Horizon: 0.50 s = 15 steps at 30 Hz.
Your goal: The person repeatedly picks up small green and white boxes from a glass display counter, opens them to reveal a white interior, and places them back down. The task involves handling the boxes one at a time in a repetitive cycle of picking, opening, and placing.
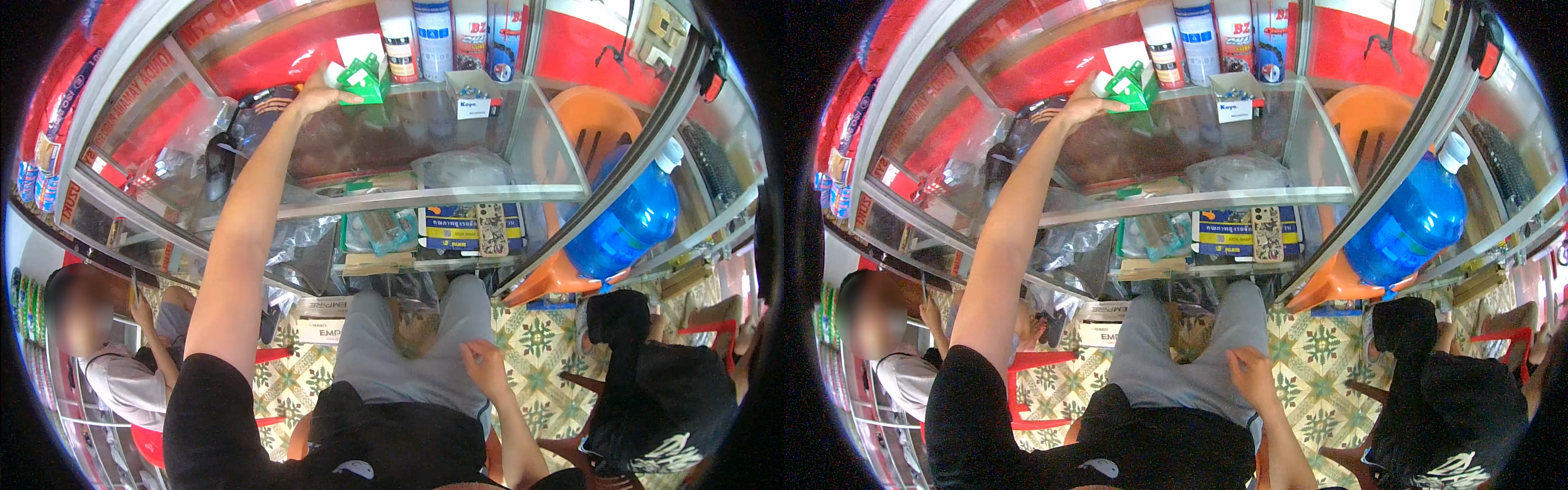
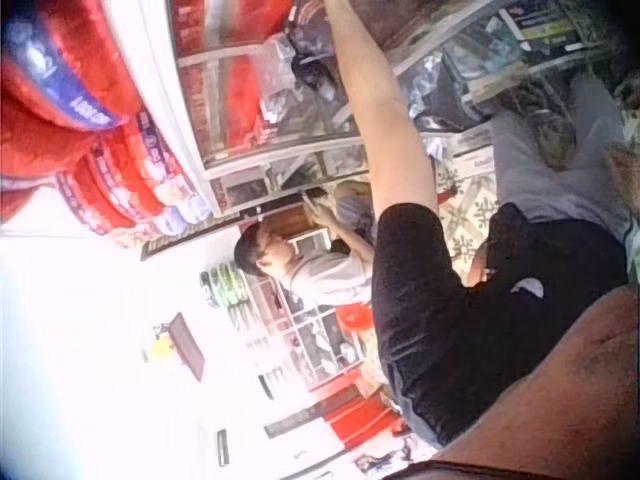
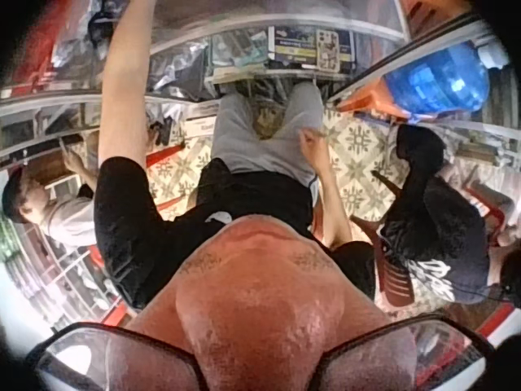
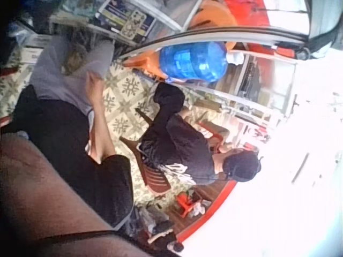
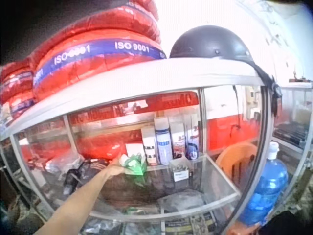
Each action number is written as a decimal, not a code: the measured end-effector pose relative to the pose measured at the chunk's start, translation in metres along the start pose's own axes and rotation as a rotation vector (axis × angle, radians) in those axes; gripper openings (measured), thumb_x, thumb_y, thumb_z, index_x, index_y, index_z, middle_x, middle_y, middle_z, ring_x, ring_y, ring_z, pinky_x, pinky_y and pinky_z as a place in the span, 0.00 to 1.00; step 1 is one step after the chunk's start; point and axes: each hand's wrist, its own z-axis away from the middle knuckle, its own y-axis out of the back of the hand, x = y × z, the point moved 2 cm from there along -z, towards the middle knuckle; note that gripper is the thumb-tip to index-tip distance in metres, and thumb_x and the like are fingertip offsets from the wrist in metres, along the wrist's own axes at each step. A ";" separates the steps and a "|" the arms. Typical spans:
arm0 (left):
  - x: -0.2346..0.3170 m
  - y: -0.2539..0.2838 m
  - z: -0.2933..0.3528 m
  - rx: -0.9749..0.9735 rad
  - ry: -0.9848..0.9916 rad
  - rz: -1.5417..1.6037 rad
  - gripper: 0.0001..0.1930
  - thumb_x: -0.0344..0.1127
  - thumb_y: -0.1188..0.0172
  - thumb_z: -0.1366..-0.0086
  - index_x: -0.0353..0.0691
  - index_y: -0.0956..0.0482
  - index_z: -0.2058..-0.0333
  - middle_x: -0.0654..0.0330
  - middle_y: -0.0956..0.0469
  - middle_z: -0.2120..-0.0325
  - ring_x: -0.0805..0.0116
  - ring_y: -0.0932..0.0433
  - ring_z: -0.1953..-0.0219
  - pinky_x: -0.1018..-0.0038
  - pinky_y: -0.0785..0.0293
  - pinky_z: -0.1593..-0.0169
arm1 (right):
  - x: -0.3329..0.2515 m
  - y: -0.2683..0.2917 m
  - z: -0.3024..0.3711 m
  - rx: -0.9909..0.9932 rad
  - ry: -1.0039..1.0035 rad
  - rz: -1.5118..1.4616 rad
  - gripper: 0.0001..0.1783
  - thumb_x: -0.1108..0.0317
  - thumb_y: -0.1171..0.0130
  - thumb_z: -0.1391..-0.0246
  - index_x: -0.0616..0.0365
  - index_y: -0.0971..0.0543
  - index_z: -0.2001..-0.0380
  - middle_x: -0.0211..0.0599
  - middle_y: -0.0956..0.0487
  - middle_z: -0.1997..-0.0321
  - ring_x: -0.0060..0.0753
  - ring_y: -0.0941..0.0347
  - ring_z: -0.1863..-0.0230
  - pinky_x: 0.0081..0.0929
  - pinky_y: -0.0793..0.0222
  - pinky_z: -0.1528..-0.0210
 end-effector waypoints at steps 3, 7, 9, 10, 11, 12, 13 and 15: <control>-0.002 -0.007 0.002 0.009 -0.064 -0.003 0.71 0.44 0.09 0.58 0.29 0.50 0.22 0.41 0.28 0.32 0.52 0.27 0.31 0.61 0.27 0.30 | 0.003 -0.010 -0.003 -0.042 -0.040 0.087 0.07 0.71 0.33 0.36 0.66 0.14 0.64 0.53 0.14 0.64 0.59 0.17 0.62 0.44 0.22 0.60; -0.024 -0.003 -0.005 0.178 -0.198 -0.059 0.73 0.45 0.10 0.54 0.31 0.57 0.21 0.45 0.23 0.36 0.55 0.23 0.35 0.61 0.22 0.37 | 0.024 -0.040 -0.010 0.054 0.076 0.086 0.09 0.68 0.32 0.38 0.63 0.14 0.68 0.49 0.15 0.69 0.56 0.18 0.67 0.45 0.24 0.63; -0.004 -0.022 -0.001 0.125 -0.232 0.019 0.72 0.47 0.11 0.53 0.32 0.56 0.21 0.45 0.21 0.39 0.55 0.20 0.39 0.59 0.19 0.39 | 0.027 -0.045 -0.015 0.078 0.044 0.213 0.09 0.67 0.31 0.40 0.61 0.14 0.71 0.46 0.16 0.72 0.54 0.19 0.71 0.45 0.25 0.65; 0.002 -0.027 0.002 0.086 -0.221 0.099 0.69 0.49 0.11 0.54 0.31 0.50 0.23 0.46 0.19 0.41 0.56 0.19 0.40 0.60 0.19 0.39 | 0.028 -0.047 -0.016 0.108 0.038 0.236 0.09 0.66 0.31 0.40 0.60 0.14 0.72 0.44 0.17 0.73 0.53 0.19 0.72 0.44 0.25 0.66; 0.002 -0.034 0.006 0.053 -0.209 0.177 0.67 0.50 0.10 0.55 0.31 0.45 0.25 0.46 0.18 0.42 0.56 0.18 0.41 0.60 0.19 0.40 | 0.030 -0.049 -0.018 0.135 0.035 0.258 0.10 0.66 0.31 0.41 0.59 0.15 0.73 0.43 0.17 0.74 0.51 0.20 0.73 0.44 0.25 0.67; -0.014 -0.030 -0.004 0.027 -0.309 0.447 0.68 0.26 0.14 0.52 0.47 0.54 0.19 0.54 0.33 0.27 0.60 0.30 0.28 0.57 0.25 0.31 | 0.029 -0.053 -0.022 0.138 0.050 0.275 0.10 0.66 0.30 0.42 0.58 0.15 0.74 0.42 0.17 0.75 0.50 0.21 0.74 0.43 0.26 0.68; -0.011 -0.040 -0.003 0.066 -0.313 0.443 0.65 0.26 0.14 0.53 0.44 0.47 0.20 0.54 0.32 0.28 0.60 0.28 0.30 0.59 0.25 0.31 | 0.033 -0.054 -0.023 0.151 0.030 0.296 0.10 0.66 0.30 0.42 0.58 0.15 0.75 0.41 0.17 0.75 0.50 0.21 0.75 0.43 0.26 0.69; -0.004 -0.021 0.000 0.138 -0.329 0.112 0.60 0.34 0.11 0.56 0.39 0.38 0.25 0.53 0.29 0.31 0.60 0.27 0.33 0.62 0.27 0.30 | 0.037 -0.058 -0.025 0.124 0.026 0.301 0.11 0.66 0.30 0.42 0.57 0.16 0.76 0.40 0.18 0.75 0.49 0.22 0.76 0.42 0.27 0.70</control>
